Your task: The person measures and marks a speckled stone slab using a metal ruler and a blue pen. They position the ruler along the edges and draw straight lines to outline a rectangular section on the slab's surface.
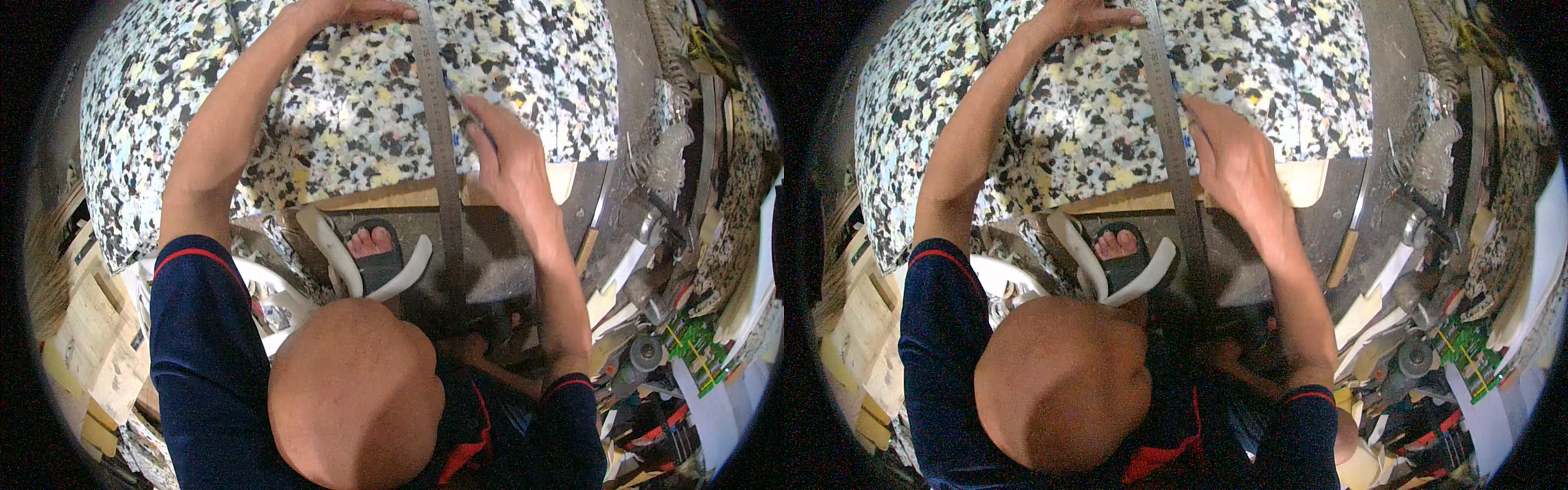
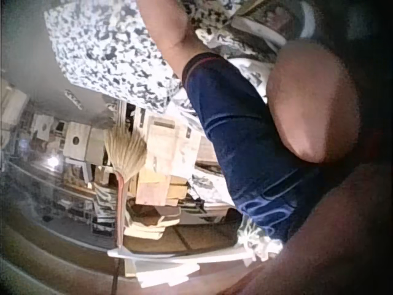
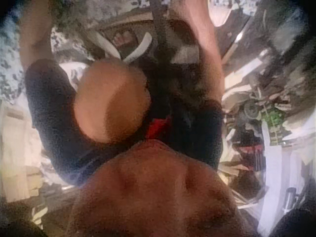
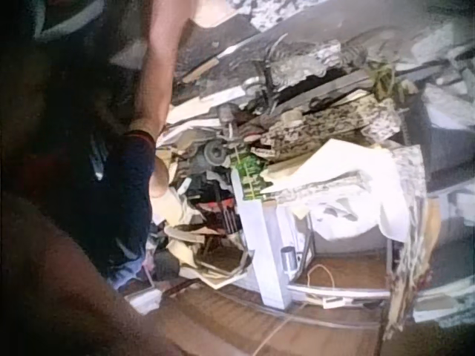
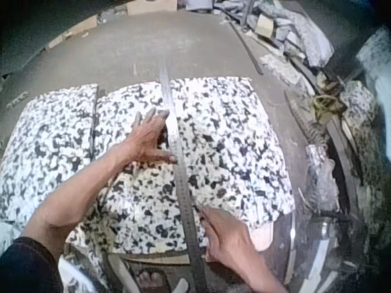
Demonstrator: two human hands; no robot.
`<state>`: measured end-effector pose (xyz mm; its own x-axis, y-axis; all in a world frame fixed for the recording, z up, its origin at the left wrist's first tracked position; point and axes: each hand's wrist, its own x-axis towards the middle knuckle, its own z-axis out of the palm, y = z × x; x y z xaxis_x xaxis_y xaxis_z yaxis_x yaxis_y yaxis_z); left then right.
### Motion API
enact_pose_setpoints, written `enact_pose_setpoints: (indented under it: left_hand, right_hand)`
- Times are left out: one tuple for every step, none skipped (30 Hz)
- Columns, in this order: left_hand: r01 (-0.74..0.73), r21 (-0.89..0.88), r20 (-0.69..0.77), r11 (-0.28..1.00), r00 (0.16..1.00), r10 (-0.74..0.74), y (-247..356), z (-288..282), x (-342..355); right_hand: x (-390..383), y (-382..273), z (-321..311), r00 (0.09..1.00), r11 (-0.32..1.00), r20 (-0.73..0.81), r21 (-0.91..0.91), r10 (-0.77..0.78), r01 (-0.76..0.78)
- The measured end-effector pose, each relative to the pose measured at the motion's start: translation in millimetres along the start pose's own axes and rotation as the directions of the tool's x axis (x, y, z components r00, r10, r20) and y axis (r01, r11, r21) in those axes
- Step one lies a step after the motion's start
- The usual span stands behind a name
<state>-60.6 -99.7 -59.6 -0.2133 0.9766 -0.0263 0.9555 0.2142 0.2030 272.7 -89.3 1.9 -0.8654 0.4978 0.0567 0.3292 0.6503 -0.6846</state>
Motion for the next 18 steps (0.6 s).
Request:
enact_pose_setpoints:
  left_hand:
    - [-0.01, -0.019, 0.008, 1.0, 1.0, 0.011, 2, -1, 0]
    - [-0.003, -0.021, 0.016, 1.0, 1.0, 0.004, -1, -12, -7]
    - [-0.012, -0.037, 0.018, 0.999, 1.0, 0.013, 1, -14, -7]
    - [-0.015, -0.052, 0.006, 0.999, 1.0, 0.015, 1, -12, -9]
    - [-0.018, -0.066, -0.01, 0.998, 1.0, 0.018, -1, -10, -9]
    - [-0.026, -0.081, -0.024, 0.996, 0.999, 0.024, 0, -9, -7]
    - [-0.031, -0.082, -0.023, 0.996, 0.999, 0.029, 2, -9, -7]
    - [-0.035, -0.086, -0.023, 0.996, 0.999, 0.033, 3, -8, -6]
    - [-0.037, -0.089, -0.022, 0.995, 0.999, 0.035, 3, -8, -6]
    - [-0.039, -0.087, -0.023, 0.995, 0.999, 0.037, 2, -7, -6]
    - [-0.043, -0.084, -0.026, 0.996, 0.999, 0.041, 2, -5, -5]
    - [-0.046, -0.081, -0.028, 0.996, 0.999, 0.044, 1, -4, -5]
    - [-0.039, -0.084, -0.026, 0.996, 0.999, 0.037, 0, -4, -4]
    - [-0.031, -0.087, -0.025, 0.996, 0.999, 0.029, 0, -4, -4]
    - [-0.022, -0.089, -0.023, 0.996, 1.0, 0.02, -1, -4, -5]
    - [-0.013, -0.083, -0.017, 0.996, 1.0, 0.011, -3, -4, -7]
    - [-0.003, -0.077, -0.014, 0.997, 1.0, 0.002, -4, -6, -9]
    - [0.009, -0.068, -0.011, 0.998, 1.0, -0.01, -6, -8, -11]
  right_hand:
    - [-17, -6, -3, 0.997, 0.998, 0.053, 0.003, 0.056, -0.056]
    - [-31, -15, -6, 0.99, 0.995, 0.109, 0.018, 0.091, -0.093]
    - [-45, -19, -9, 0.977, 0.99, 0.159, 0.013, 0.14, -0.144]
    - [-58, -21, -10, 0.977, 0.99, 0.165, -0.003, 0.137, -0.138]
    - [-71, -22, -10, 0.976, 0.991, 0.171, -0.022, 0.133, -0.131]
    - [-83, -22, -9, 0.976, 0.991, 0.174, -0.04, 0.132, -0.127]
    - [-93, -23, -9, 0.972, 0.988, 0.183, -0.067, 0.148, -0.138]
    - [-99, -24, -10, 0.973, 0.989, 0.179, -0.065, 0.143, -0.134]
    - [-104, -25, -11, 0.975, 0.99, 0.175, -0.062, 0.137, -0.128]
    - [-106, -26, -11, 0.976, 0.991, 0.173, -0.058, 0.129, -0.121]
    - [-107, -25, -12, 0.975, 0.991, 0.179, -0.055, 0.132, -0.124]
    - [-108, -24, -13, 0.973, 0.991, 0.187, -0.051, 0.134, -0.126]
    - [-108, -24, -14, 0.972, 0.991, 0.195, -0.047, 0.135, -0.128]
    - [-104, -25, -15, 0.96, 0.985, 0.222, -0.053, 0.171, -0.164]
    - [-95, -27, -19, 0.946, 0.979, 0.25, -0.058, 0.206, -0.197]
    - [-85, -29, -21, 0.93, 0.971, 0.279, -0.063, 0.238, -0.229]
    - [-75, -27, -22, 0.934, 0.971, 0.269, -0.022, 0.237, -0.24]
    - [-64, -25, -22, 0.937, 0.969, 0.26, 0.021, 0.234, -0.247]
